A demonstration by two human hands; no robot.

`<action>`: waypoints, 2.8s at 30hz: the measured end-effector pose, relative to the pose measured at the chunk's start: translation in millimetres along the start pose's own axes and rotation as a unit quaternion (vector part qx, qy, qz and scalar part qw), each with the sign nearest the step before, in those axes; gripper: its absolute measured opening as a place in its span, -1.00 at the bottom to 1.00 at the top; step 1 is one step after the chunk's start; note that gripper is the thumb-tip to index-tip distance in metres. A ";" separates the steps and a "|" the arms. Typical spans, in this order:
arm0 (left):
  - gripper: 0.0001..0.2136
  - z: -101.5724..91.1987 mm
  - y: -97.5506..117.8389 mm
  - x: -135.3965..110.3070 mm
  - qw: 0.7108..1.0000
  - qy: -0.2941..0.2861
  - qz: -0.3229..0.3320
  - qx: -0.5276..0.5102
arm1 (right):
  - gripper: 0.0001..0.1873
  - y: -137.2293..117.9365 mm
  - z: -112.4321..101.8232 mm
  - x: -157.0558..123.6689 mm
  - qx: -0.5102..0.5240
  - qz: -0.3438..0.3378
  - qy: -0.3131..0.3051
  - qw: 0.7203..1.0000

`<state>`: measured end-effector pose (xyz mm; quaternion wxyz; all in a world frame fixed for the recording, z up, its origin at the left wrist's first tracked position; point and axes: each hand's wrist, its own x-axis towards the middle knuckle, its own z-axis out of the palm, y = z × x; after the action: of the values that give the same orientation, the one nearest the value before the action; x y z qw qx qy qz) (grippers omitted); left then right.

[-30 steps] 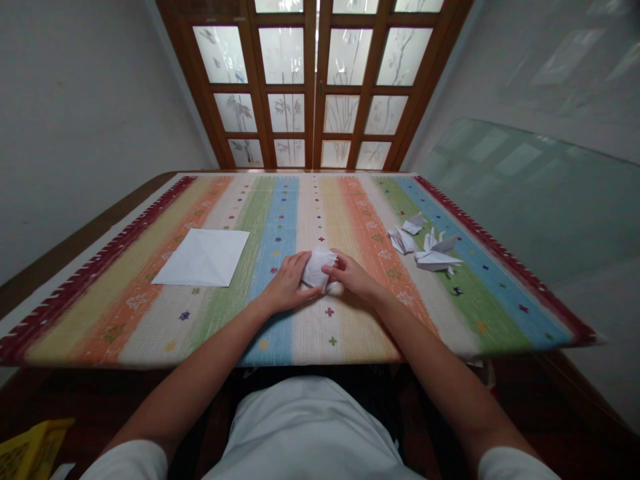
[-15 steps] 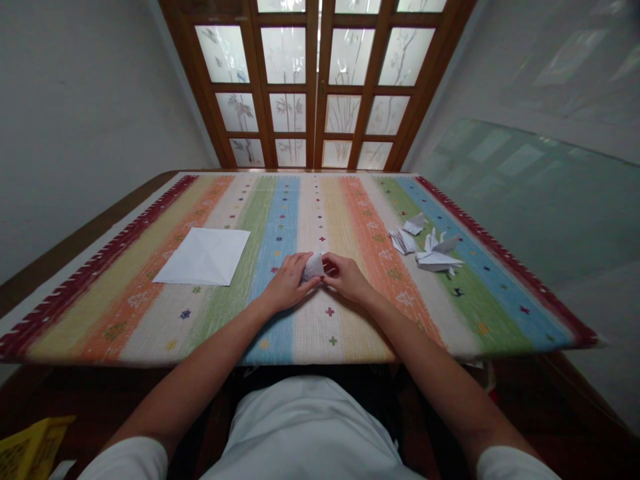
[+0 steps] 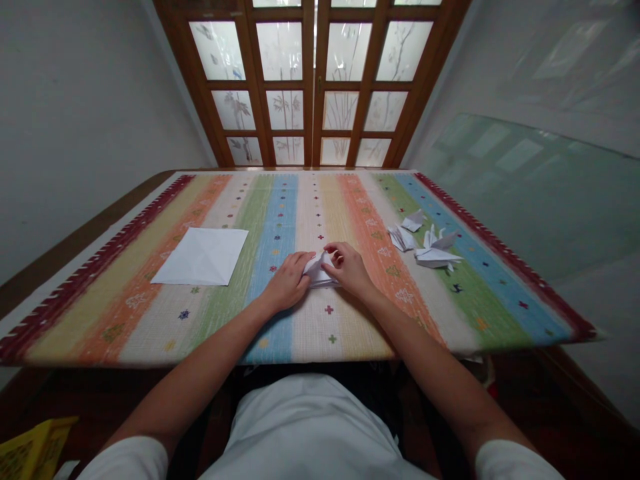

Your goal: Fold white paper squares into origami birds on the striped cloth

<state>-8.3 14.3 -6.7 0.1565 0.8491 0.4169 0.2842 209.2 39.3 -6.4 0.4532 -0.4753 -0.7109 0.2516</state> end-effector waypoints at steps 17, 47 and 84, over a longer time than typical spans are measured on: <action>-0.62 1.0 3.3 -0.9 0.999 0.045 0.002 0.012 | -0.86 -6.3 6.1 -3.4 0.044 0.002 -0.087 0.995; -0.52 -2.2 6.9 -2.4 0.999 -0.031 0.000 0.042 | -0.81 -9.1 -3.3 -1.0 0.168 0.029 -0.192 0.966; -0.52 -7.7 -8.5 2.0 0.932 0.097 -0.141 -0.320 | -0.45 -8.0 -12.1 -3.4 0.220 0.091 -0.099 0.966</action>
<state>-17.3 21.2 -4.3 0.4172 0.6545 0.4326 0.4587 216.8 31.9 4.1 0.4490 -0.3995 -0.6331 0.4879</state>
